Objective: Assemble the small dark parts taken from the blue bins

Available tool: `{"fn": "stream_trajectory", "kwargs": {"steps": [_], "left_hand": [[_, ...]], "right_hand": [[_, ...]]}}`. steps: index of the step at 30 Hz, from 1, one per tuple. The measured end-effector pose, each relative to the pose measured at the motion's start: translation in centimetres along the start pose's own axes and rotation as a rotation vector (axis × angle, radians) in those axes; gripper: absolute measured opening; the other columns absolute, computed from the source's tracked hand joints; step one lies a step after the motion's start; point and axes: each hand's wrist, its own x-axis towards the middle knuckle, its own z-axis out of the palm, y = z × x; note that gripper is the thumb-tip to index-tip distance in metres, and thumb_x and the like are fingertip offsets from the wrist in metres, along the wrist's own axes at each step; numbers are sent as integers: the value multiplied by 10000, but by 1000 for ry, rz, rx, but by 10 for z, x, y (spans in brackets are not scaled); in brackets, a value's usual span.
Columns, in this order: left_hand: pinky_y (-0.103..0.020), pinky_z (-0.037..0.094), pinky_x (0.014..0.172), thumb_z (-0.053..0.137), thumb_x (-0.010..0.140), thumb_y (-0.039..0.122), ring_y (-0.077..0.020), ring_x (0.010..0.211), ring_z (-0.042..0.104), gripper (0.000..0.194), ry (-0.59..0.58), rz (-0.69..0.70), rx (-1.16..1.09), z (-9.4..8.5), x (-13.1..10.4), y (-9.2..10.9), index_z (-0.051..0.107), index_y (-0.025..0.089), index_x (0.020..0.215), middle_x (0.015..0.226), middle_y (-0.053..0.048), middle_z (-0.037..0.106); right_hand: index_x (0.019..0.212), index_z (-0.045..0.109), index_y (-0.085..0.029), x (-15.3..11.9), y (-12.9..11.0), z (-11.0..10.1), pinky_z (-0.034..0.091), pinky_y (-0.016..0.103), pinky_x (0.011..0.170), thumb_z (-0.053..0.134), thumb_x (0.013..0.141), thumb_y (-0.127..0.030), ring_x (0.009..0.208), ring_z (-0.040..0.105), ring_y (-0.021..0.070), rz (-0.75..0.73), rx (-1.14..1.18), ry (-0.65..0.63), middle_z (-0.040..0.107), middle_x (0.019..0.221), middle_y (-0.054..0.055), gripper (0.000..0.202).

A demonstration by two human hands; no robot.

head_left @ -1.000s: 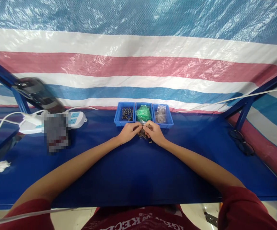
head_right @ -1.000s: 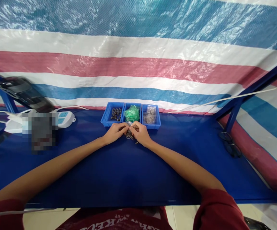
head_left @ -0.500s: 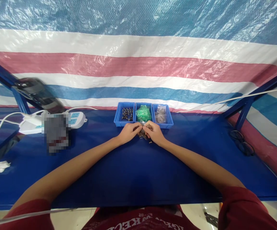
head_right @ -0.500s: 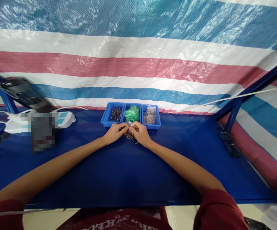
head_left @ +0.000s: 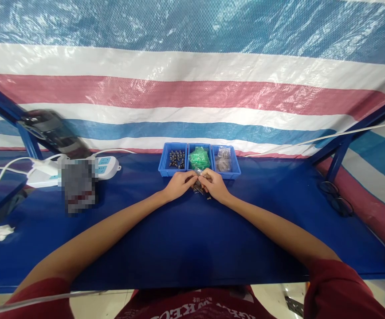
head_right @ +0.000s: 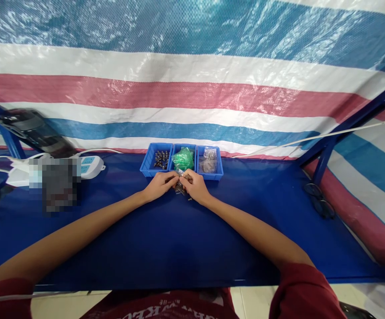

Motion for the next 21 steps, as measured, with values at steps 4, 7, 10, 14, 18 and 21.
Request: {"fn": "stream_trajectory", "kwargs": {"steps": [4,7,10,14,18,21], "left_hand": [[-211,354,583,366,935,357,-101,571,498,343,-2,-6,3,0,0,-1,541,152,724,616,20,545],[-204,353,584,380,931,338,-96,570,496,329,1,-1,1,0,0,0,545,150,718,615,23,548],[-203,351,580,382,931,335,-94,565,491,331,2,2,-1,0,0,0,542,150,709,613,24,545],[-210,352,584,371,932,347,-100,568,496,338,-2,-3,-1,0,0,1,540,150,715,616,21,548],[-213,352,586,374,930,343,-99,568,498,336,1,-1,-5,0,0,1,539,151,709,613,23,546],[-214,353,585,375,929,341,-99,566,497,333,2,1,-7,0,0,0,539,153,709,612,23,546]], "right_hand": [[723,456,-196,0,-2,0,351,209,416,545,816,-411,385,412,75,6,-10,1,479,526,-60,251],[720,456,-196,0,-2,0,353,208,419,543,818,-397,388,413,74,2,0,3,478,530,-59,240],[717,456,-195,0,-1,0,351,205,416,544,818,-376,390,419,75,-5,17,2,479,531,-58,226],[717,456,-193,0,0,0,353,205,416,546,815,-374,390,425,75,-4,18,0,483,534,-58,225],[723,462,-193,0,-1,0,359,205,421,547,813,-390,393,426,75,12,4,3,483,531,-60,232],[722,462,-194,0,0,0,355,204,417,548,810,-392,389,423,75,9,2,5,481,528,-61,233]]}}
